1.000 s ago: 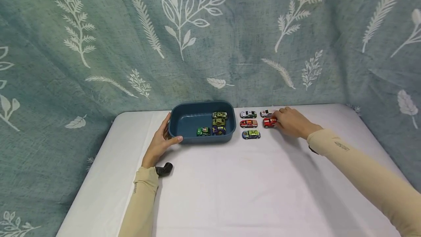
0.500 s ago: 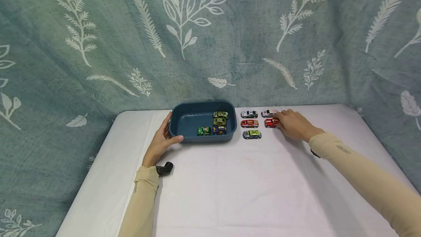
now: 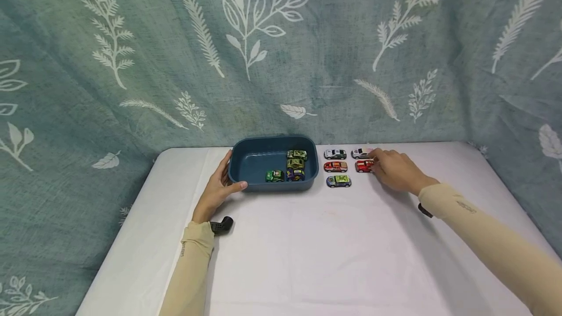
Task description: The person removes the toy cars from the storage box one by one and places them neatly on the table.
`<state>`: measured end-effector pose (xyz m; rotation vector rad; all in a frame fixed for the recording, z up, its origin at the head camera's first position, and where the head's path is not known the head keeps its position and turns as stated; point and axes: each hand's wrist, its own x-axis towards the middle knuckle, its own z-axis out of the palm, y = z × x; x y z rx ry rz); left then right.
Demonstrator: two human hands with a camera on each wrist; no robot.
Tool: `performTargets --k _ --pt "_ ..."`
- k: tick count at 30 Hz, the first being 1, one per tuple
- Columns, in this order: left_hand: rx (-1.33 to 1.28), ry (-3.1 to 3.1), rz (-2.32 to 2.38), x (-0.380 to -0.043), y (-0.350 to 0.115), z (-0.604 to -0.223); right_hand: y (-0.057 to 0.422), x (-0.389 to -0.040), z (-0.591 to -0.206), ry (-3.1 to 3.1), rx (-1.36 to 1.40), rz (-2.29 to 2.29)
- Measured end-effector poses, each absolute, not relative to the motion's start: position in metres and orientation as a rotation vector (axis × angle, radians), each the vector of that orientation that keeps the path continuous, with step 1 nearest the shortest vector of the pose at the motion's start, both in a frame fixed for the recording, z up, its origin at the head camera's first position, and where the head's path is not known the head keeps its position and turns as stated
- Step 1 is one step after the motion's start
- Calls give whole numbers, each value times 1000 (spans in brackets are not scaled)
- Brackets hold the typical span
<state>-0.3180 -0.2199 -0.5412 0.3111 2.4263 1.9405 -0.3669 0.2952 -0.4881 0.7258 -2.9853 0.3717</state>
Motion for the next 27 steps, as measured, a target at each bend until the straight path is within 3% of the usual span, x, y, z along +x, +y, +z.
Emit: performTargets --k 4,9,20,27 --pt "307 2435 1931 -317 -221 -541 283 -365 -482 -2795 604 531" --pt "305 2421 1942 -318 -221 -542 241 -368 -468 -2668 650 645" --pt "326 2413 1950 -319 -221 -540 120 -400 -445 -2877 1033 906" --pt "305 2382 1979 -318 -221 -541 71 -408 -441 -2885 1358 601"
